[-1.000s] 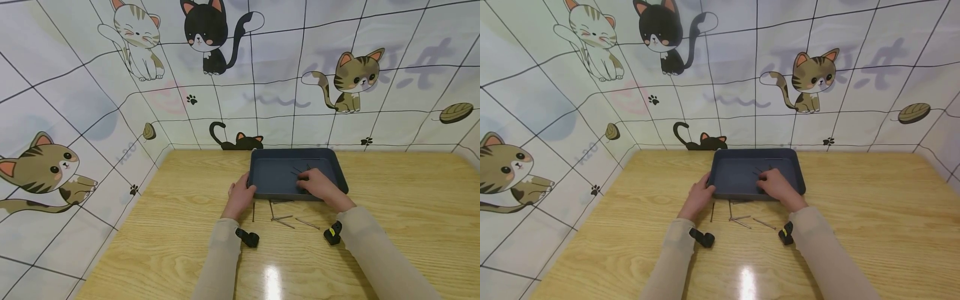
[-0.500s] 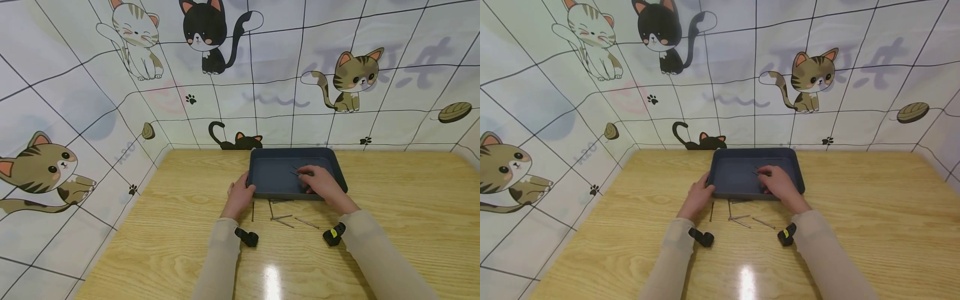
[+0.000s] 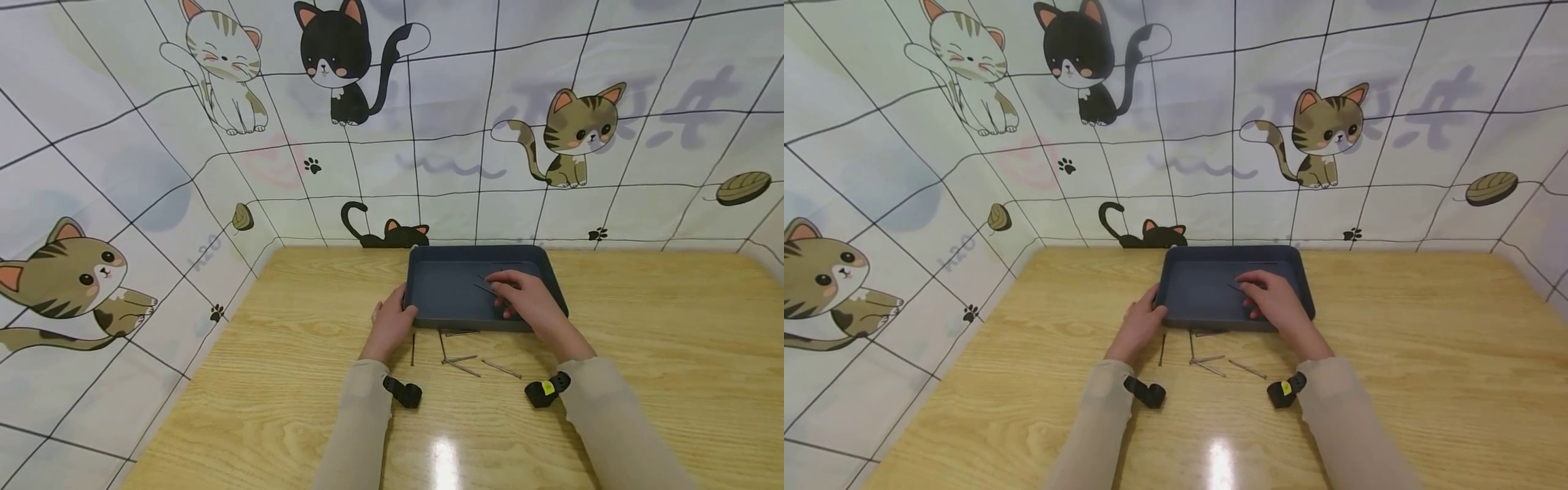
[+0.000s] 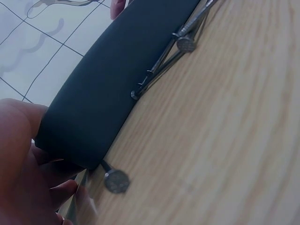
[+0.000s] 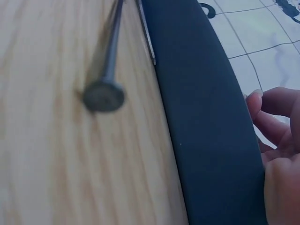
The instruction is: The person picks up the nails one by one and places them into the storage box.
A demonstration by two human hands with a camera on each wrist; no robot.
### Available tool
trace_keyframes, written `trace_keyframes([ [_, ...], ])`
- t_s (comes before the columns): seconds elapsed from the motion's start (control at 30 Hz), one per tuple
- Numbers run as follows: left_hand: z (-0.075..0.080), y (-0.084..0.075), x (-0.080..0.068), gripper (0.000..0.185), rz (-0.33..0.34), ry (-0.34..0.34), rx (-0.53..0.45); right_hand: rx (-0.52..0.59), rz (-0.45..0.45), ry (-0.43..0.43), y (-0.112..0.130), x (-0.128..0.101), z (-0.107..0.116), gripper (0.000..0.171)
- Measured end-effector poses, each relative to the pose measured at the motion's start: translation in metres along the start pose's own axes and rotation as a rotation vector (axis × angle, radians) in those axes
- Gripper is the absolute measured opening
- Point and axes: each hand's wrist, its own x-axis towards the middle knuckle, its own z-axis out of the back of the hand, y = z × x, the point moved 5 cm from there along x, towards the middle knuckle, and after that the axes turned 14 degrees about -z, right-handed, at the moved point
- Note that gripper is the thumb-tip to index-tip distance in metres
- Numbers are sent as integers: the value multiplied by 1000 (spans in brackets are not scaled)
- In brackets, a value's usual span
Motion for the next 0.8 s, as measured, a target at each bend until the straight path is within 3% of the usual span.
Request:
trace_keyframes([
  [0.53,-1,-2,0,55,0,0,13,14,97,18,4,-8,2,42],
  [0.8,-1,2,0,56,19,10,17,-141,169,66,18,-20,-4,39],
])
